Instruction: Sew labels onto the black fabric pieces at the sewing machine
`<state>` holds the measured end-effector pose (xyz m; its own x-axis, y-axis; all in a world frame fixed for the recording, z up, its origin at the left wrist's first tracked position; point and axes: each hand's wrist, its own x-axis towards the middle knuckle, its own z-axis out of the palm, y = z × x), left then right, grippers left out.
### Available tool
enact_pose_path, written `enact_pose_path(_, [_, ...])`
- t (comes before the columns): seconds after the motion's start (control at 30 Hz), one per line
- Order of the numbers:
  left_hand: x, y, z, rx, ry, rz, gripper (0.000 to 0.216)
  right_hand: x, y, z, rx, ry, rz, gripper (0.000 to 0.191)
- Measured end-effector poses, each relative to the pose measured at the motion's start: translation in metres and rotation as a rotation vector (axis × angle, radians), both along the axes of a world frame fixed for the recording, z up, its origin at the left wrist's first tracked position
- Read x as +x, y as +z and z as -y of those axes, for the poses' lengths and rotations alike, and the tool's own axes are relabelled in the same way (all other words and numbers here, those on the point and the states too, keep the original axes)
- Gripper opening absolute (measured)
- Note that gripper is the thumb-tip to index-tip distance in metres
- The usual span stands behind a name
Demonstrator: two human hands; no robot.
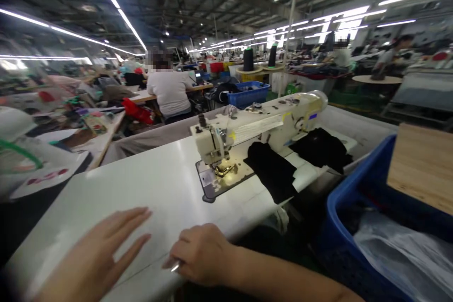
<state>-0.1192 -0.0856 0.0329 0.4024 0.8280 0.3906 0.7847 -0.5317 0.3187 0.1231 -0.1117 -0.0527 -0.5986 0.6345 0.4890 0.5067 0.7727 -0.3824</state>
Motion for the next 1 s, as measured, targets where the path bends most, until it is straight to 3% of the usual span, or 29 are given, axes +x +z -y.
enact_pose_path(0.1, [0.051,-0.050,-0.001,0.033,-0.177,-0.064,0.030,0.068,0.015,-0.002,-0.068,-0.280,-0.103,0.022])
enact_pose_path(0.17, [0.084,-0.066,-0.007,-0.003,-0.225,-0.013,0.030,0.116,0.027,-0.007,-0.151,-0.440,-0.169,0.021])
enact_pose_path(0.3, [0.149,-0.071,-0.020,-0.129,-0.356,0.053,0.030,0.193,0.044,-0.028,-0.293,-0.966,-0.062,0.016])
enact_pose_path(0.37, [0.183,-0.070,-0.023,-0.169,-0.427,0.059,0.032,0.217,0.046,-0.044,-0.301,-1.127,-0.042,0.030])
enact_pose_path(0.47, [0.233,-0.072,-0.028,-0.161,-0.509,0.031,0.040,0.236,0.040,-0.067,-0.332,-1.256,-0.049,0.044])
enact_pose_path(0.57, [0.272,-0.077,-0.033,-0.116,-0.540,-0.032,0.051,0.241,0.033,-0.083,-0.373,-1.234,-0.083,0.029])
enact_pose_path(0.67, [0.292,-0.083,-0.037,-0.112,-0.501,-0.073,0.052,0.242,0.034,-0.089,-0.269,-1.164,-0.196,0.017])
enact_pose_path(0.8, [0.297,-0.086,-0.037,-0.198,-0.480,-0.008,0.053,0.242,0.051,-0.089,-0.073,-1.041,-0.410,0.031])
enact_pose_path(0.9, [0.293,-0.087,-0.035,-0.377,-0.406,0.290,0.072,0.239,0.069,-0.078,-0.050,-0.929,-0.540,0.036])
enact_pose_path(1.0, [0.282,-0.083,-0.034,-0.575,-0.252,0.823,0.091,0.233,0.089,-0.055,-0.104,-0.781,-0.700,0.031])
